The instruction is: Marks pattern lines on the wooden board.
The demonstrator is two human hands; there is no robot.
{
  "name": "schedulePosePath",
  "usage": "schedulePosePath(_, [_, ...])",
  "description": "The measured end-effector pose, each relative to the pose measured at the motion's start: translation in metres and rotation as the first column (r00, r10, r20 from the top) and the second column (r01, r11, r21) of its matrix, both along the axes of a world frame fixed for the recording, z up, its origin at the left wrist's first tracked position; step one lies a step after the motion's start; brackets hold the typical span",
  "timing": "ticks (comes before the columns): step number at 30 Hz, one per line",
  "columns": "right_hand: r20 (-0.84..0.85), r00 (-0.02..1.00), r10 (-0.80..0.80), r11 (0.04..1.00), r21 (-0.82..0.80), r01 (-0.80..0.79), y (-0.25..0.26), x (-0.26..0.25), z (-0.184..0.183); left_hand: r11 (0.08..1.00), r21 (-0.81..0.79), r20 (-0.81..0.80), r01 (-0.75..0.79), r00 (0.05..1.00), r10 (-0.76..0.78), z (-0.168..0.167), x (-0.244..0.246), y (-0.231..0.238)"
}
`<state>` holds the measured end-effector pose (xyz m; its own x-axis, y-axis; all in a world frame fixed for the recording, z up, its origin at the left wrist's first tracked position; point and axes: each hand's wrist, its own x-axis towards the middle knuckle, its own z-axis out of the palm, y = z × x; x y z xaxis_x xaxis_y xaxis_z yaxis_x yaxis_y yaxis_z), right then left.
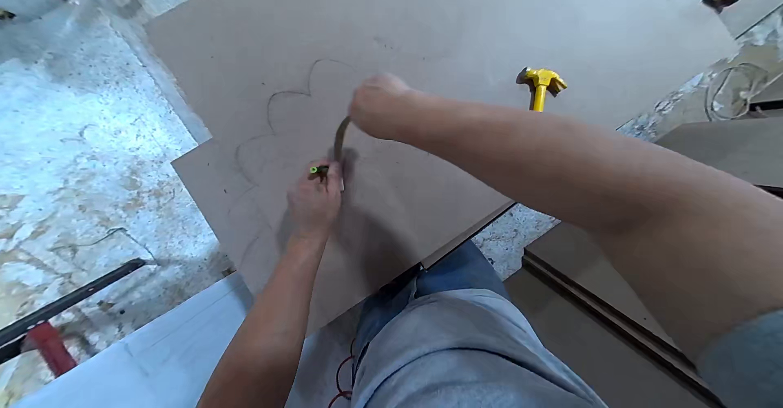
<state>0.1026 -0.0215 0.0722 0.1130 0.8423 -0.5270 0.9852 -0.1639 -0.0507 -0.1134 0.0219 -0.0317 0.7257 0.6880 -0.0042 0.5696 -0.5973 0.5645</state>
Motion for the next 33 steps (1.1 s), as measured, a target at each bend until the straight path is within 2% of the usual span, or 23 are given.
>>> schedulePosePath(2, [0.054, 0.996, 0.070, 0.998, -0.005, -0.070, 0.026, -0.016, 0.011, 0.996, 0.094, 0.084, -0.001, 0.996, -0.007, 0.000, -0.004, 0.001])
schedulePosePath(4, [0.123, 0.986, 0.113, 0.992, -0.066, -0.105, 0.043, -0.032, 0.017, 0.991, 0.132, 0.094, -0.031, 0.995, 0.019, 0.005, -0.008, 0.002])
schedulePosePath(5, [0.142, 0.982, 0.127, 0.989, -0.093, -0.114, 0.047, -0.037, 0.020, 0.993, 0.107, 0.051, -0.055, 0.997, 0.049, 0.008, -0.010, 0.003])
schedulePosePath(7, [0.134, 0.984, 0.120, 0.986, -0.133, -0.102, 0.045, -0.041, 0.025, 0.996, -0.041, -0.147, -0.082, 0.986, 0.075, 0.012, -0.012, 0.004])
schedulePosePath(9, [0.100, 0.991, 0.086, 0.981, -0.182, -0.067, 0.035, -0.038, 0.031, 0.975, -0.205, -0.343, -0.087, 0.939, 0.012, 0.004, -0.012, 0.006])
schedulePosePath(11, [0.082, 0.994, 0.077, 0.982, -0.180, -0.062, 0.020, -0.027, 0.031, 0.961, -0.266, -0.404, -0.073, 0.914, -0.042, -0.006, -0.009, 0.004])
schedulePosePath(15, [-0.048, 0.999, -0.008, 0.992, -0.124, 0.002, -0.016, 0.008, 0.017, 0.979, -0.202, -0.498, -0.006, 0.861, -0.098, -0.012, -0.001, -0.003])
schedulePosePath(18, [-0.103, 0.984, -0.145, 0.974, -0.190, 0.123, -0.051, 0.019, 0.002, 0.989, -0.145, -0.560, 0.024, 0.822, -0.102, -0.015, 0.001, -0.011])
schedulePosePath(22, [-0.311, 0.901, -0.303, 0.936, -0.273, 0.220, -0.100, 0.022, -0.025, 0.997, -0.073, -0.546, 0.014, 0.836, -0.051, -0.024, -0.001, -0.018])
schedulePosePath(27, [-0.567, 0.652, -0.503, 0.860, -0.403, 0.314, -0.145, 0.016, -0.043, 0.995, -0.003, -0.532, -0.103, 0.843, 0.086, -0.036, 0.003, -0.025])
schedulePosePath(29, [-0.683, 0.565, -0.463, 0.886, -0.366, 0.285, -0.167, 0.011, -0.053, 0.959, -0.024, -0.485, -0.284, 0.842, 0.237, -0.033, 0.006, -0.034])
schedulePosePath(31, [-0.787, 0.510, -0.347, 0.938, -0.295, 0.182, -0.183, 0.016, -0.061, 0.829, -0.139, -0.363, -0.542, 0.807, 0.467, -0.022, 0.010, -0.042])
schedulePosePath(33, [-0.791, 0.562, -0.242, 0.969, -0.168, 0.180, -0.195, 0.038, -0.068, 0.621, -0.317, -0.208, -0.717, 0.691, 0.692, -0.017, 0.004, -0.057])
